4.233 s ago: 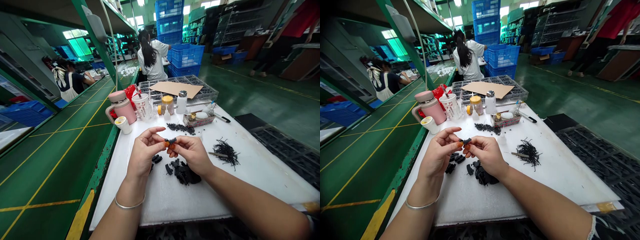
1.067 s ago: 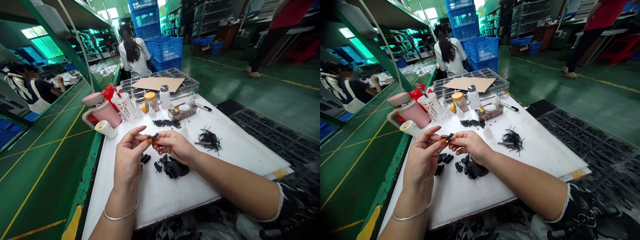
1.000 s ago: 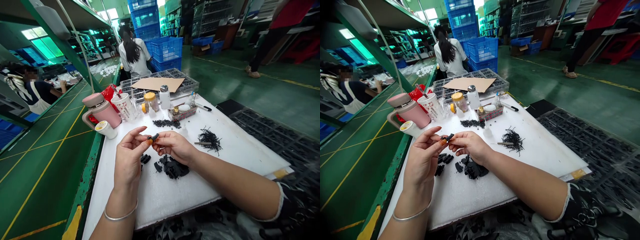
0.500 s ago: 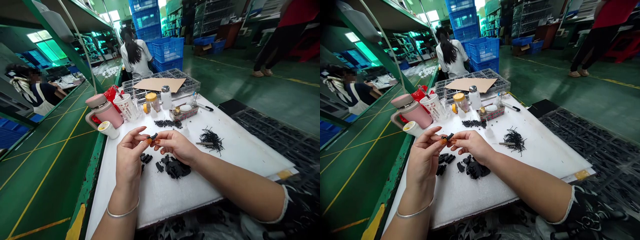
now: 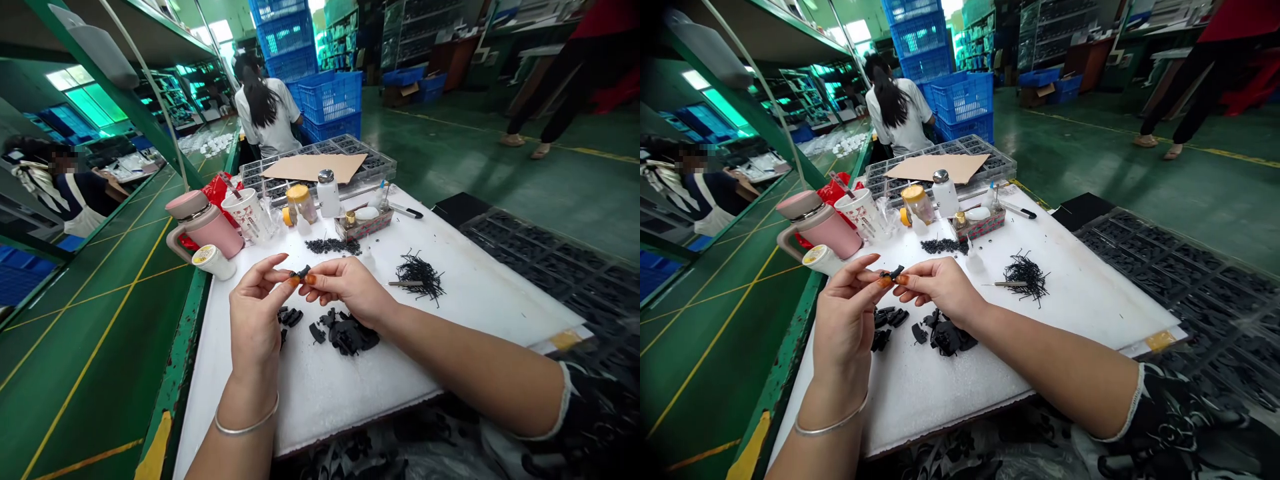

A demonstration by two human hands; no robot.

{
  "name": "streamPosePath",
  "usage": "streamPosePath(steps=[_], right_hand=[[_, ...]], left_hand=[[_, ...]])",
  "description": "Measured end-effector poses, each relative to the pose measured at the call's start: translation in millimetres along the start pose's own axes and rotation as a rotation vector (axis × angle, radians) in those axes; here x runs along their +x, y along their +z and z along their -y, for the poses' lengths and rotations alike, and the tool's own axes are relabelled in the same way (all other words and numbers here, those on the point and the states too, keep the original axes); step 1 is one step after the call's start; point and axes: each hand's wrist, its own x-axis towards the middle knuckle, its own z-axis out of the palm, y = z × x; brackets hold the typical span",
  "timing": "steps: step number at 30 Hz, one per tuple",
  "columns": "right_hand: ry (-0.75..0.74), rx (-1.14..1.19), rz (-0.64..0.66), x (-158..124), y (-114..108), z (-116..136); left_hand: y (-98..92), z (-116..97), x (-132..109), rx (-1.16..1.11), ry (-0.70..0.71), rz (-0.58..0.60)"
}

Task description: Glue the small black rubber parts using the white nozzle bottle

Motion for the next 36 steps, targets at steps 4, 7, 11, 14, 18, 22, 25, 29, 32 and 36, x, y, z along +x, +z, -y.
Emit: streamPosePath(steps=[4, 7, 11, 14, 18, 22, 25, 29, 32, 36], right_hand=[[-0.015, -0.016, 0.003, -0.4, 2.1, 1.4], [-0.017, -0.038, 0.002, -1.5, 2.0, 2.7], [-0.018, -0.050, 0.015, -2.4, 0.6, 3.1], [-0.018, -0.046, 0.020, -2.1, 0.1, 2.5], [-0.015, -0.058, 0.022, -1.5, 0.5, 1.9], [-0.069, -0.092, -0.004, -2.0, 2.0, 0.5], [-0.148, -0.102, -0.050, -3.3, 4.4, -1.0], [-0.220, -0.138, -0.098, -5.9, 7.7, -1.6], [-0.248, -0.146, -0.093, -7.8, 9.2, -1.4], [-0.265, -0.110, -0.075, -8.4, 9.6, -1.6]], left_hand=[[-1.0, 0.6, 1.0, -0.040, -0.044, 0.016], [-1.4, 0.9, 1.8, -0.048, -0.065, 0.013], [-1.5, 1.3, 2.2, -0.039, -0.076, 0.017], [-1.3, 0.7, 1.8, -0.037, -0.081, 0.017], [-0.7, -0.4, 1.5, -0.042, -0.096, 0.019], [0.2, 0.8, 1.3, -0.051, -0.090, 0.030], [1.3, 2.0, 0.1, -0.052, -0.094, 0.039], [2.2, 2.2, -1.8, -0.060, -0.085, 0.042], [2.2, 1.7, -2.3, -0.079, -0.075, 0.054], [2.6, 0.8, -2.4, -0.099, -0.067, 0.070]])
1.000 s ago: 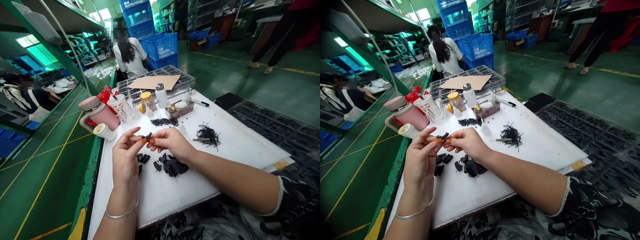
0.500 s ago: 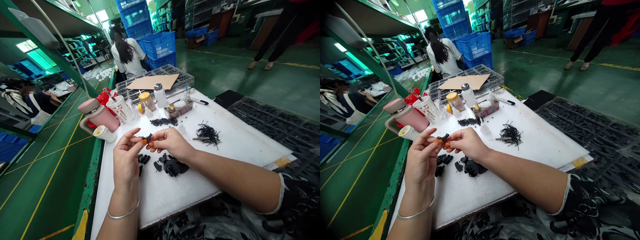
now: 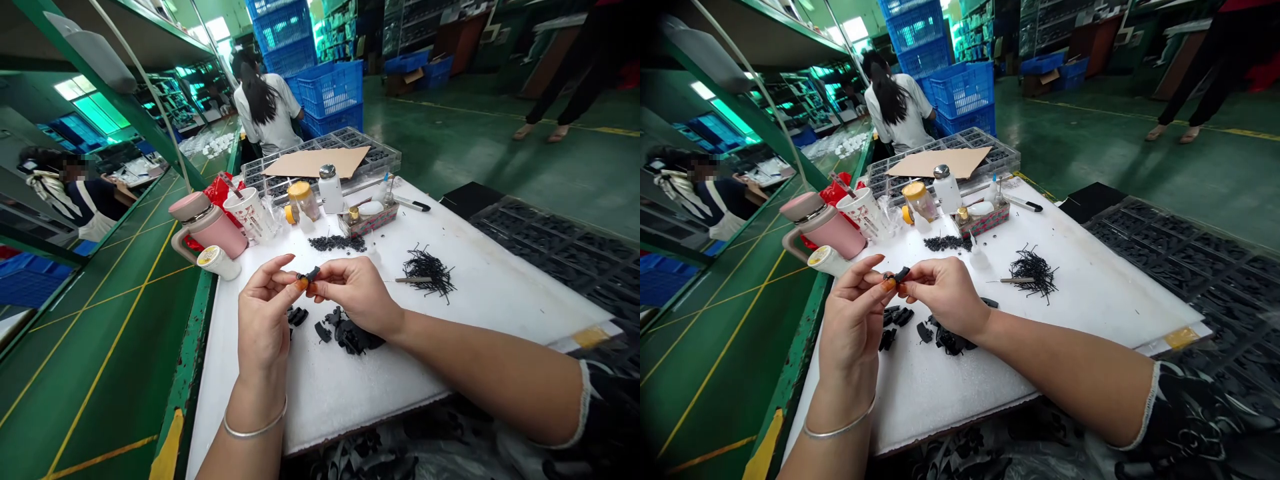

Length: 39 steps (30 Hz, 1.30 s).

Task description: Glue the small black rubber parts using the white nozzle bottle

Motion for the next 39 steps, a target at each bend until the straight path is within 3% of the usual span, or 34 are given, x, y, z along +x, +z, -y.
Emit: streamPosePath(steps=[11, 17, 24, 28, 34, 39], right_hand=[[0.103, 0.056, 0.168, 8.1, -9.7, -0.9], [0.146, 0.139, 0.090, 6.7, -6.1, -2.0], [0.071, 0.124, 0.019, 4.8, -6.4, 0.6], [0.015, 0.105, 0.006, 5.6, -7.6, -0.9], [0.021, 0.058, 0.020, 6.1, -7.0, -1.7], [0.063, 0.025, 0.044, 6.4, -8.6, 1.1]], left_hand=[[-4.7, -1.1, 1.8, 0.004, 0.024, -0.013], [0.7, 3.2, 1.2, 0.096, 0.095, 0.000], [1.1, 1.3, -1.7, 0.219, 0.217, -0.003], [0.8, -1.6, -3.0, 0.244, 0.217, 0.027], [-2.2, -0.3, -2.5, 0.331, 0.267, -0.031], [-7.4, -2.5, 0.9, 0.352, 0.277, 0.030]])
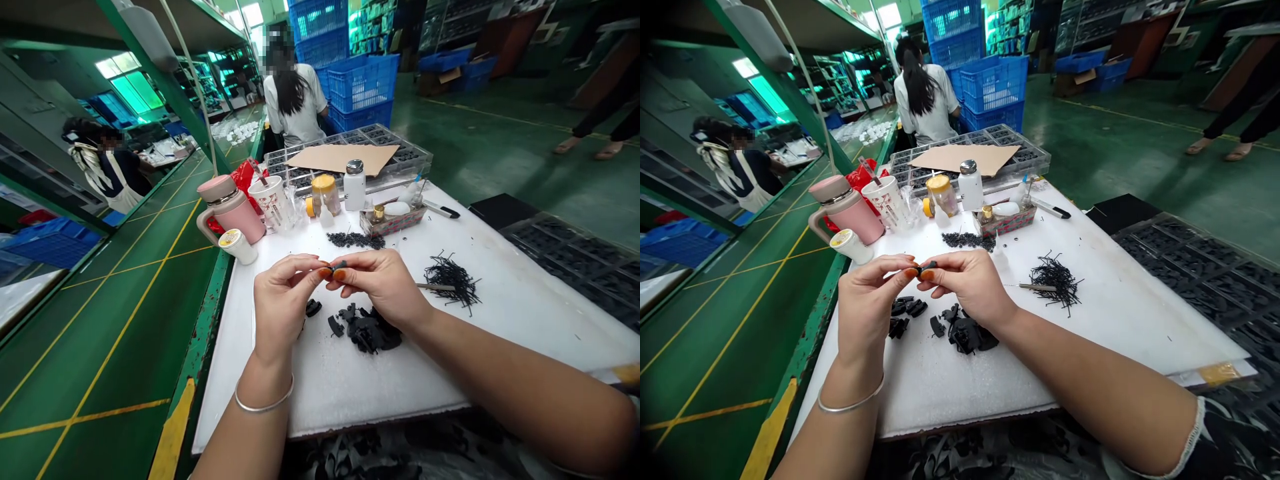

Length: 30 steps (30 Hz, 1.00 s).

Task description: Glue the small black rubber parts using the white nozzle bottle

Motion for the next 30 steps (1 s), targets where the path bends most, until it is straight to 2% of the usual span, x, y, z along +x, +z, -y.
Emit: streamPosePath(steps=[6, 10, 16, 21, 25, 30], right_hand=[[0.034, -0.002, 0.035, -1, -1, 3], [0.051, 0.032, 0.034, -1, 0, 4], [0.093, 0.031, 0.065, -3, 2, 7], [0.079, 0.029, 0.063, -7, 4, 9], [0.030, 0.018, 0.039, -8, 4, 10], [0.006, 0.043, 0.004, -8, 5, 12]], left_hand=[[-7.1, -2, 5, -0.045, -0.070, 0.091], [-9.0, 0, 7, -0.078, -0.135, 0.109], [-9.4, 2, 10, -0.258, -0.346, 0.122], [-7.0, 3, 11, -0.370, -0.458, 0.112], [-5.8, 6, 11, -0.409, -0.508, 0.115], [-4.9, 10, 8, -0.440, -0.502, 0.098]])
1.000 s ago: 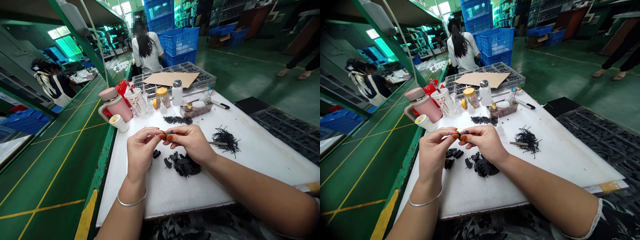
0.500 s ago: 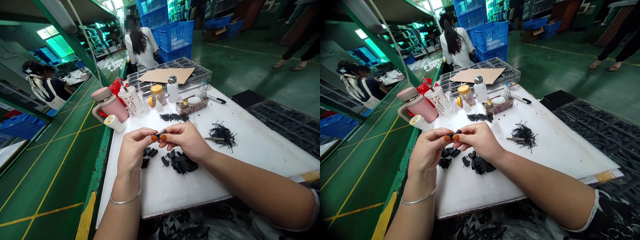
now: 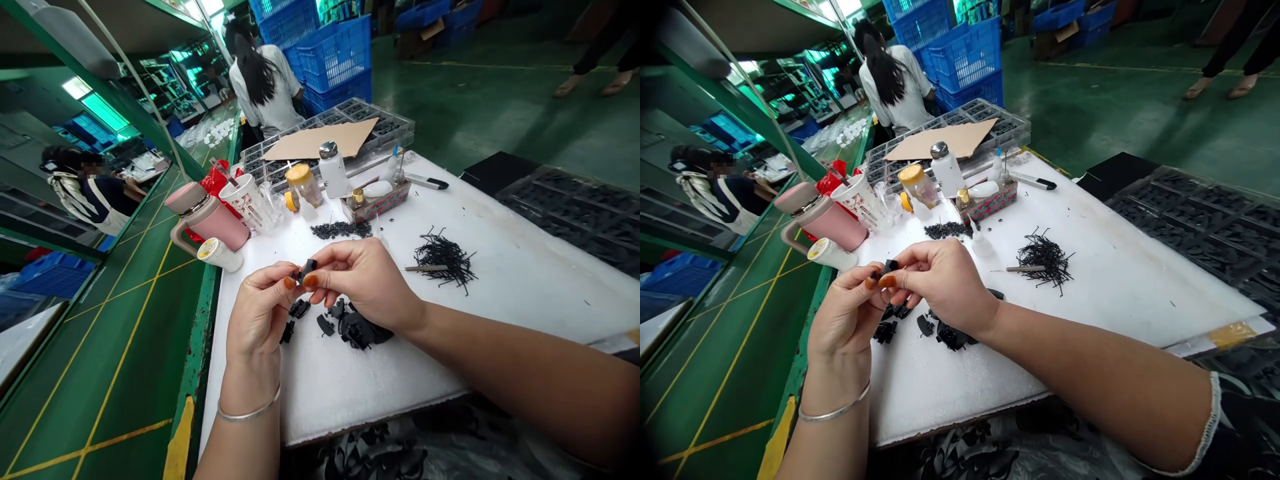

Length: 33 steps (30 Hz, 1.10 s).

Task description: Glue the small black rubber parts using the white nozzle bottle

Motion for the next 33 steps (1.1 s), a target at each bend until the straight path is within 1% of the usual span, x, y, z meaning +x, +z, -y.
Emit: streamPosePath(steps=[4, 8, 11, 15, 19, 21, 23, 28, 31, 33], right_hand=[[-0.045, 0.015, -0.003, 0, 0, -1], [-0.083, 0.018, 0.004, -2, 0, -2], [-0.086, 0.010, 0.015, -3, 0, -2], [-0.084, 0.022, 0.026, -2, 0, -2], [-0.069, 0.011, 0.004, -1, 0, -1], [-0.069, -0.007, -0.011, -1, 0, 0], [-0.073, -0.015, -0.018, -1, 0, 0], [-0.068, 0.014, -0.038, 0, 0, 2], [-0.046, 0.038, -0.030, 1, -2, 3], [-0.036, 0.062, -0.017, 2, -3, 2]], left_hand=[[2.1, 3, -1, -0.006, 0.005, -0.022], [4.8, 4, -2, -0.004, 0.052, -0.043], [5.5, 5, -2, 0.015, 0.077, -0.059], [6.7, 5, -3, 0.002, 0.076, -0.061], [8.7, 5, -2, 0.026, 0.096, -0.084], [9.4, 6, -3, 0.069, 0.160, -0.087], [10.2, 7, -4, 0.132, 0.254, -0.101], [16.5, 9, -10, 0.346, 0.475, -0.156], [20.5, 8, -11, 0.444, 0.614, -0.164], [21.0, 8, -11, 0.477, 0.673, -0.161]])
